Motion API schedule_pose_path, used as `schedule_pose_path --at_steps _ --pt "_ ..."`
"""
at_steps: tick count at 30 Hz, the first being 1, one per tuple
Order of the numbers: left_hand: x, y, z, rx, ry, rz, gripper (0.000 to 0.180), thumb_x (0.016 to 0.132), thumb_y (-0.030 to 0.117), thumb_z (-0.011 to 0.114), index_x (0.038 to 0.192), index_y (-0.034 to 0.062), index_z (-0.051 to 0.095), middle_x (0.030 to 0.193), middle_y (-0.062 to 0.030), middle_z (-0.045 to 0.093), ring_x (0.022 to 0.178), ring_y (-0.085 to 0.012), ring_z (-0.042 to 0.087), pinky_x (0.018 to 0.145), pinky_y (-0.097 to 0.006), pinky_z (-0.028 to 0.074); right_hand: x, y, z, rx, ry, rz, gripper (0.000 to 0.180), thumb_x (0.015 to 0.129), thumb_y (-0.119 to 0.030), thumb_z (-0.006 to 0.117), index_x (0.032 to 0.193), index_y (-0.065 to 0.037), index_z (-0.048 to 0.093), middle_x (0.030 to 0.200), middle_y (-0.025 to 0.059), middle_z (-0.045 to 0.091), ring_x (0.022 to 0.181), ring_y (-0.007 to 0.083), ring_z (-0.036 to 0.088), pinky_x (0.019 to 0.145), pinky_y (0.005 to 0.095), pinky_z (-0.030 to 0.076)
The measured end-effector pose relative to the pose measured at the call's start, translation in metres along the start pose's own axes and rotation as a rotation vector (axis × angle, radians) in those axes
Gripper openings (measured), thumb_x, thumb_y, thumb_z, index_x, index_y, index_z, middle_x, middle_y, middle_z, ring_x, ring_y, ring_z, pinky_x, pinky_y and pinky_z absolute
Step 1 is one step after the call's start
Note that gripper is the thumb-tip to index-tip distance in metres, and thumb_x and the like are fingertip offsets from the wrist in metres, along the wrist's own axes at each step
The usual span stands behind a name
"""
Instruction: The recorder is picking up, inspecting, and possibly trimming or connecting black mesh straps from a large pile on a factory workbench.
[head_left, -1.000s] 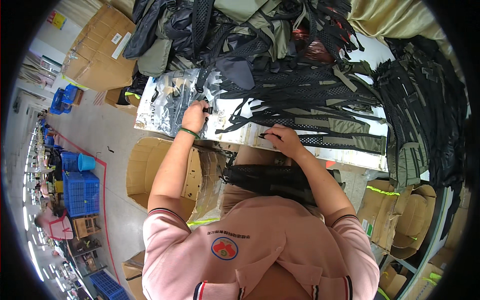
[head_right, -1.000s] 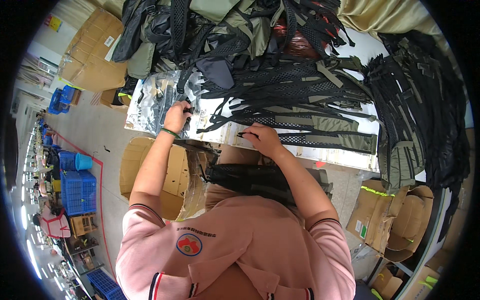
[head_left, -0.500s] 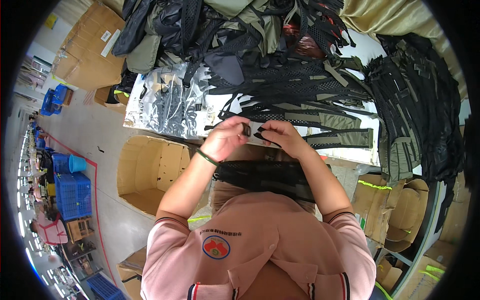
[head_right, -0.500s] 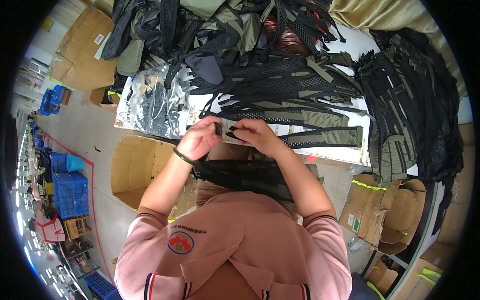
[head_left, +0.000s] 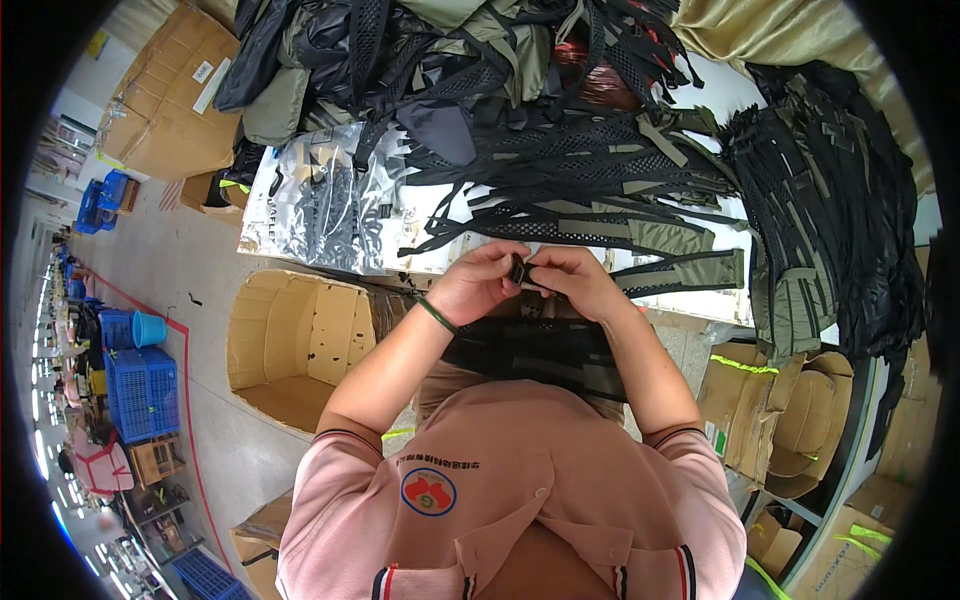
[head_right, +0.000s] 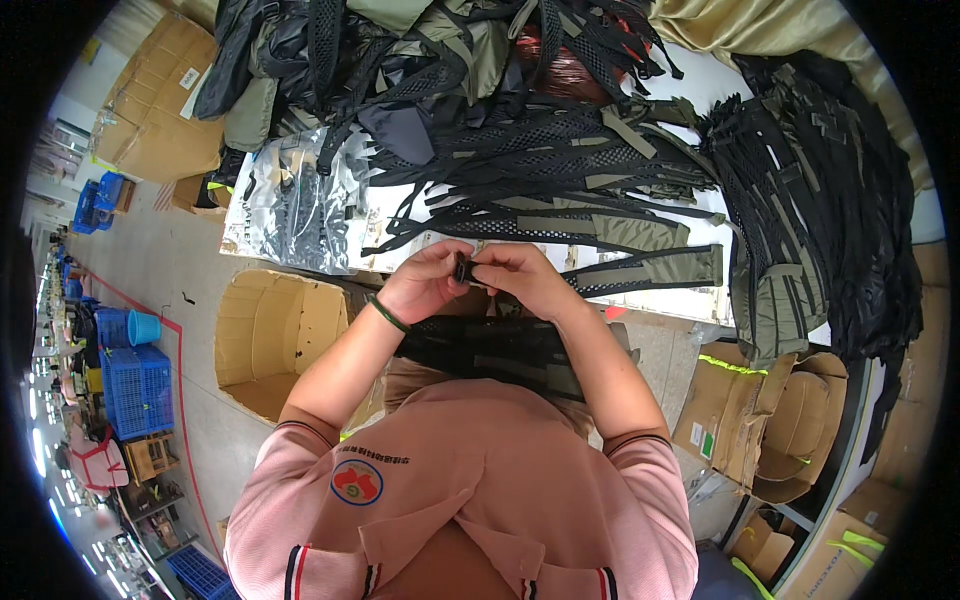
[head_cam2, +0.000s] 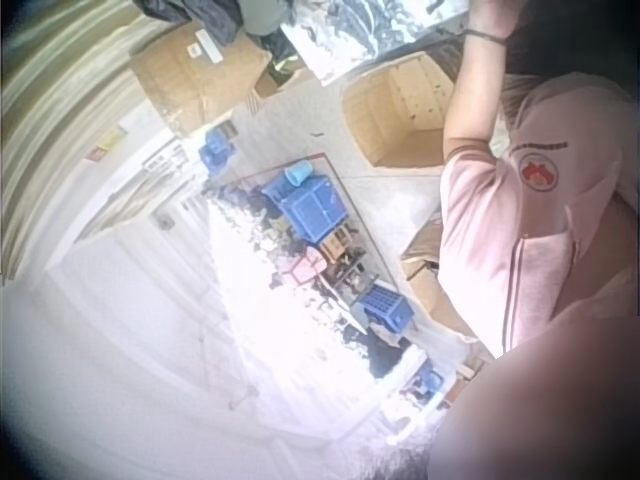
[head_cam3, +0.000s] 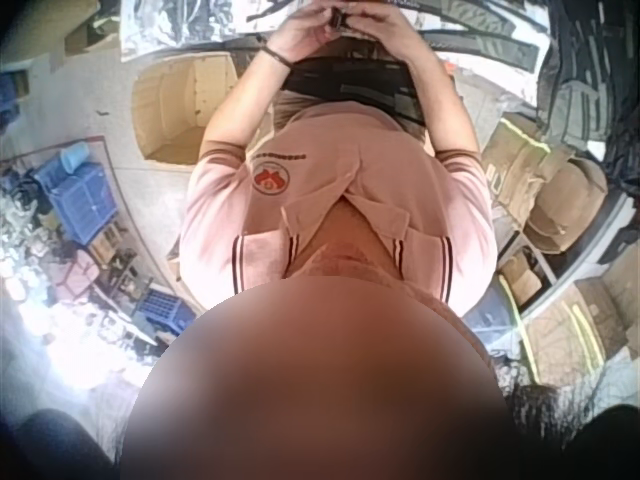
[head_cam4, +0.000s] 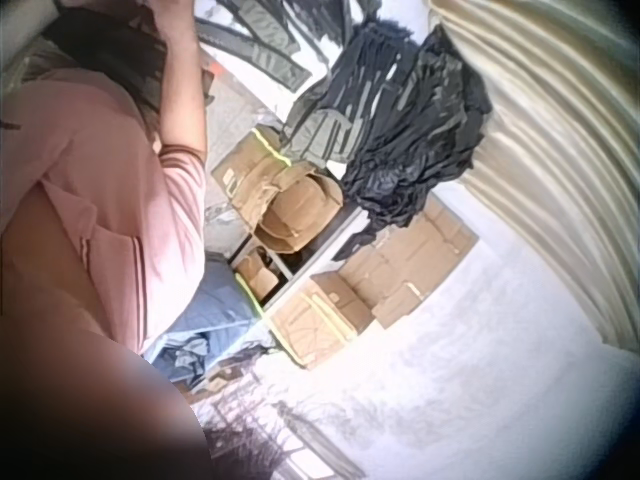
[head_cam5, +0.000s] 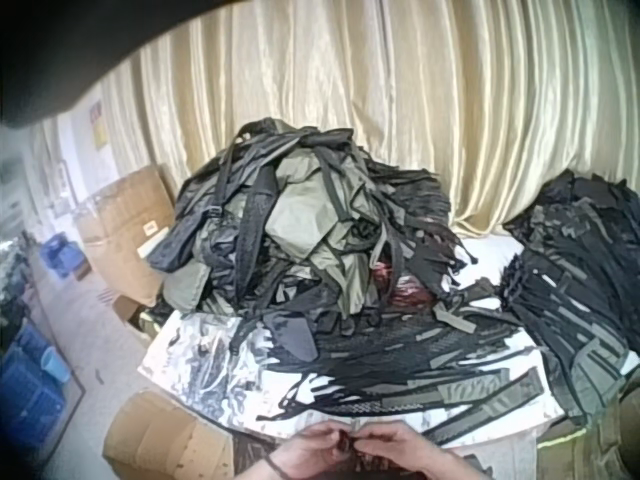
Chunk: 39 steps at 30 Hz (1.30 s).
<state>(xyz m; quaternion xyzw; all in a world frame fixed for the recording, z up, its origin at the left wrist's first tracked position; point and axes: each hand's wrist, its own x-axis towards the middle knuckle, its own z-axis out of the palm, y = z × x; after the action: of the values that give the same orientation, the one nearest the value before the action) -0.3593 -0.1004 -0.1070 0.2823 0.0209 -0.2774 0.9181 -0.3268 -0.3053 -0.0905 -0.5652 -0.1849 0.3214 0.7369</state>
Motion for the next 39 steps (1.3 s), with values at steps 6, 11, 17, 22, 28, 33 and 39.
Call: schedule_pose_path --at_steps 6,11,17,22,28,33,39 --pt "0.005 -0.007 -0.001 0.058 0.054 0.007 0.022 0.092 0.009 0.056 0.112 0.0029 0.059 0.096 -0.0039 0.061 0.084 -0.0129 0.056 0.075 -0.026 0.045 -0.004 -0.009 0.005 -0.297 0.007 -0.086 0.01 0.087 -0.006 0.061 0.095 -0.001 0.065 0.078 0.0006 0.058 0.07 0.0072 0.053 0.063 0.021 0.043" --pt "0.008 -0.01 0.001 0.046 0.084 0.03 0.021 0.093 0.009 0.055 0.112 0.0039 0.059 0.094 -0.0029 0.061 0.085 -0.013 0.057 0.077 -0.027 0.045 -0.01 -0.012 0.023 -0.677 0.227 -0.354 0.008 0.082 -0.003 0.062 0.09 -0.004 0.063 0.072 0.006 0.054 0.07 0.0176 0.057 0.064 0.0293 0.044" --pt "0.008 -0.012 0.012 0.003 0.153 0.079 0.017 0.093 0.008 0.054 0.109 0.0062 0.059 0.094 -0.0027 0.061 0.085 -0.0133 0.058 0.078 -0.03 0.048 -0.011 -0.017 0.029 -1.063 0.312 -0.68 0.009 0.074 -0.001 0.065 0.08 -0.003 0.058 0.073 0.01 0.053 0.065 0.0312 0.05 0.065 0.0375 0.042" --pt "0.009 -0.013 0.016 0.028 0.181 0.078 0.015 0.093 0.007 0.053 0.107 0.0076 0.059 0.091 -0.0014 0.059 0.084 -0.0131 0.058 0.079 -0.031 0.049 -0.017 -0.021 0.026 -0.723 0.218 -0.319 0.009 0.079 -0.004 0.067 0.081 0.001 0.059 0.07 0.0089 0.051 0.064 0.0232 0.053 0.059 0.0325 0.041" --pt "0.01 -0.019 0.012 0.012 0.24 0.086 0.014 0.093 0.005 0.052 0.105 0.0084 0.058 0.089 -0.0004 0.057 0.08 -0.011 0.056 0.071 -0.026 0.047 -0.018 -0.014 0.026 -0.374 0.33 -0.164 0.007 0.08 0.004 0.063 0.086 0.0 0.063 0.077 0.0048 0.059 0.072 0.0126 0.057 0.062 0.0247 0.046" --pt "0.01 -0.015 0.023 0.181 0.297 0.166 0.01 0.092 0.009 0.056 0.102 0.008 0.056 0.088 -0.0013 0.058 0.078 -0.0094 0.055 0.065 -0.023 0.044 -0.013 -0.023 0.028 -0.527 0.343 -0.262 0.014 0.078 0.004 0.064 0.09 -0.003 0.065 0.078 0.0044 0.061 0.073 0.0153 0.059 0.069 0.0269 0.047" --pt "0.003 -0.015 0.027 -0.067 0.235 0.043 0.005 0.092 0.012 0.057 0.094 0.0074 0.056 0.085 -0.0021 0.06 0.075 -0.0108 0.056 0.066 -0.022 0.045 -0.012 -0.015 0.016 -0.95 0.234 -0.478 0.015 0.072 0.001 0.067 0.084 -0.008 0.066 0.084 0.0064 0.062 0.074 0.0261 0.057 0.083 0.0356 0.043"
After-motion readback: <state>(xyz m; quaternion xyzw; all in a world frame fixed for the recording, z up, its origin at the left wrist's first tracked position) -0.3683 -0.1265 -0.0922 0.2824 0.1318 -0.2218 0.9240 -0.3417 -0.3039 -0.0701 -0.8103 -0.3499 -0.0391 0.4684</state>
